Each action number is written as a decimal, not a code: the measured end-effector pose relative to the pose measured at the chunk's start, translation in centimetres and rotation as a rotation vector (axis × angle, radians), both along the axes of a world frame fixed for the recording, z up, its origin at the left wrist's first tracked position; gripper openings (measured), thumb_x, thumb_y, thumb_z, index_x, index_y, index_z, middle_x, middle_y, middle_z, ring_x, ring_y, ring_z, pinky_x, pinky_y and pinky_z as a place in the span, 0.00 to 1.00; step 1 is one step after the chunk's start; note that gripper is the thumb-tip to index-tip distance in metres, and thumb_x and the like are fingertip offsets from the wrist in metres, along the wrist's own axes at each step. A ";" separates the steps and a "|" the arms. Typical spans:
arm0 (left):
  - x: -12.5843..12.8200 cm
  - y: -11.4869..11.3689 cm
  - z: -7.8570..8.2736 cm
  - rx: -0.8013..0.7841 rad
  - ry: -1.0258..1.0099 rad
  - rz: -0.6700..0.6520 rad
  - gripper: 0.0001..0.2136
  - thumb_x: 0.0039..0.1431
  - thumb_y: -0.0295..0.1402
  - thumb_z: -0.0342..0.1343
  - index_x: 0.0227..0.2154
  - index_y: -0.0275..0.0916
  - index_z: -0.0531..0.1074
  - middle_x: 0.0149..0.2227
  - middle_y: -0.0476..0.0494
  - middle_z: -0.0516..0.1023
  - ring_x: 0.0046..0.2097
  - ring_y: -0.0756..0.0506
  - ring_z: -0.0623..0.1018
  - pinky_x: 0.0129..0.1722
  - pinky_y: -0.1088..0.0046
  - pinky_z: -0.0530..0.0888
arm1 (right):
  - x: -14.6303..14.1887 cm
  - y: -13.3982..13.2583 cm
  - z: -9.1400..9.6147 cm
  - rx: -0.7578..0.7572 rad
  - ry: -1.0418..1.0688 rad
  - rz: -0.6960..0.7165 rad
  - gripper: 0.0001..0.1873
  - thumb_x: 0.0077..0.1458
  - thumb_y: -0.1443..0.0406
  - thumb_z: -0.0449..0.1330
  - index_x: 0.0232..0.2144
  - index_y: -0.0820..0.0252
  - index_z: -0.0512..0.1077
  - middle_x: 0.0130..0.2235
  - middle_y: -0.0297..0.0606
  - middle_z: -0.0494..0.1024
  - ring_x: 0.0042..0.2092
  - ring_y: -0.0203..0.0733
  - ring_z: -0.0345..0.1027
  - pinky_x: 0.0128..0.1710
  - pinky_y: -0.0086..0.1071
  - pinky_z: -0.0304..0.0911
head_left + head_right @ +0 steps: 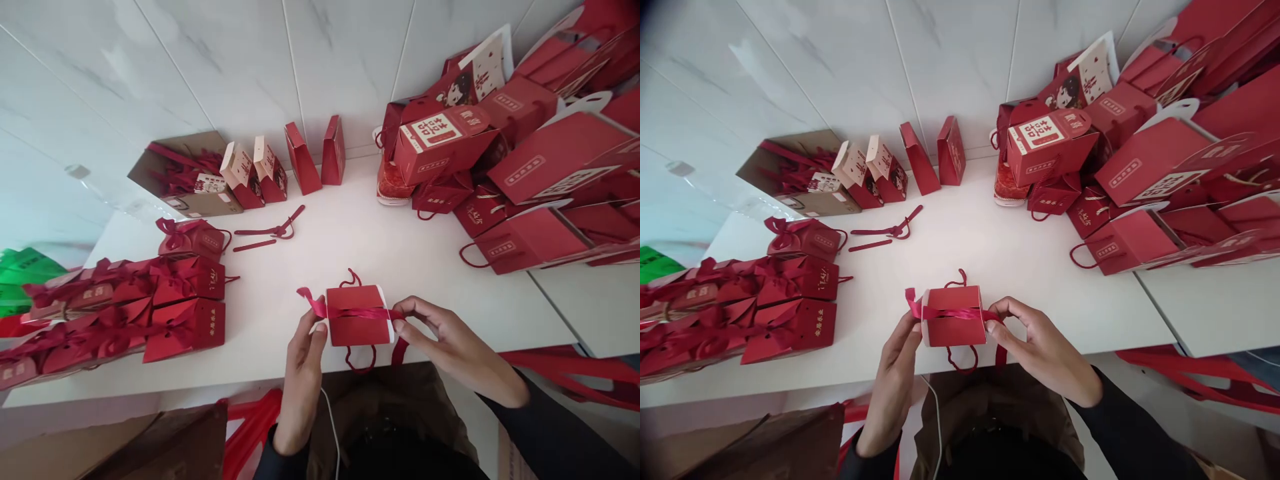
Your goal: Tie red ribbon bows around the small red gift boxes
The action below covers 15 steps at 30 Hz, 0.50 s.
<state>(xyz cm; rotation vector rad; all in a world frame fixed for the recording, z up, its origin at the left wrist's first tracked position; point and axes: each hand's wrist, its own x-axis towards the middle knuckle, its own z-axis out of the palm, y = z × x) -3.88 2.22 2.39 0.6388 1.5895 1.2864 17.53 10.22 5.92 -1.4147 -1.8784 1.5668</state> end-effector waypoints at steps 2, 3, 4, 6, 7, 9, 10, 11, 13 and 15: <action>0.8 0.9 0.2 0.117 -0.109 0.016 0.16 0.65 0.44 0.60 0.53 0.47 0.78 0.57 0.43 0.78 0.62 0.39 0.72 0.60 0.65 0.69 | -0.1 0.1 0.3 0.015 0.032 0.003 0.17 0.68 0.49 0.53 0.39 0.53 0.74 0.37 0.37 0.77 0.42 0.48 0.74 0.38 0.37 0.71; 1.0 1.2 0.3 0.162 -0.137 0.042 0.14 0.64 0.43 0.61 0.50 0.46 0.79 0.55 0.43 0.79 0.60 0.40 0.74 0.58 0.65 0.70 | -0.2 0.2 0.4 0.020 0.040 0.002 0.17 0.67 0.50 0.54 0.38 0.53 0.74 0.36 0.36 0.77 0.41 0.47 0.73 0.38 0.37 0.71; 1.2 1.4 0.4 0.195 -0.148 0.078 0.12 0.63 0.42 0.63 0.46 0.45 0.80 0.53 0.43 0.79 0.57 0.41 0.76 0.57 0.66 0.71 | -0.2 0.3 0.5 0.023 0.044 0.001 0.16 0.67 0.50 0.55 0.38 0.53 0.74 0.35 0.36 0.77 0.40 0.46 0.73 0.37 0.36 0.70; 1.4 1.7 0.3 0.240 -0.146 0.134 0.09 0.62 0.41 0.65 0.40 0.43 0.80 0.49 0.44 0.80 0.53 0.43 0.77 0.55 0.68 0.72 | -0.2 0.4 0.6 0.026 0.047 0.000 0.16 0.67 0.50 0.56 0.37 0.53 0.74 0.34 0.34 0.75 0.38 0.43 0.71 0.37 0.34 0.68; 1.4 1.7 0.2 0.250 -0.145 0.153 0.09 0.62 0.41 0.65 0.38 0.42 0.80 0.47 0.44 0.80 0.52 0.44 0.77 0.54 0.68 0.72 | -0.2 0.5 0.6 0.026 0.051 0.000 0.15 0.67 0.51 0.57 0.37 0.54 0.74 0.33 0.33 0.75 0.37 0.42 0.70 0.37 0.34 0.68; 1.2 1.7 -0.1 0.252 -0.148 0.200 0.09 0.62 0.41 0.64 0.36 0.41 0.79 0.44 0.45 0.80 0.48 0.45 0.77 0.51 0.70 0.73 | -0.2 0.6 0.4 0.022 0.061 -0.001 0.16 0.67 0.51 0.57 0.36 0.54 0.73 0.33 0.32 0.74 0.36 0.41 0.68 0.37 0.33 0.66; 1.1 1.7 -0.1 0.252 -0.151 0.230 0.09 0.63 0.41 0.64 0.36 0.41 0.78 0.43 0.45 0.80 0.47 0.46 0.77 0.50 0.71 0.74 | -0.2 0.7 0.3 0.019 0.068 -0.003 0.16 0.67 0.50 0.56 0.36 0.55 0.73 0.33 0.32 0.74 0.36 0.40 0.68 0.37 0.32 0.66; 0.9 1.7 -0.1 0.254 -0.154 0.268 0.09 0.63 0.41 0.64 0.36 0.41 0.77 0.41 0.46 0.79 0.45 0.47 0.77 0.48 0.72 0.74 | -0.2 0.8 0.2 0.016 0.075 -0.005 0.17 0.67 0.50 0.56 0.35 0.55 0.73 0.33 0.32 0.74 0.36 0.40 0.68 0.37 0.32 0.65; 0.4 1.7 -0.1 0.267 -0.166 0.348 0.09 0.63 0.41 0.63 0.36 0.41 0.75 0.39 0.48 0.76 0.41 0.49 0.76 0.43 0.73 0.76 | -0.2 0.9 -0.1 0.008 0.084 -0.005 0.18 0.67 0.50 0.55 0.36 0.55 0.73 0.33 0.32 0.74 0.36 0.40 0.68 0.37 0.33 0.65; -0.1 1.8 0.1 0.284 -0.182 0.415 0.09 0.63 0.41 0.63 0.35 0.42 0.74 0.37 0.51 0.74 0.38 0.50 0.74 0.40 0.73 0.77 | -0.3 1.1 -0.3 0.005 0.089 -0.006 0.18 0.67 0.49 0.55 0.36 0.55 0.73 0.33 0.32 0.73 0.36 0.40 0.66 0.38 0.34 0.64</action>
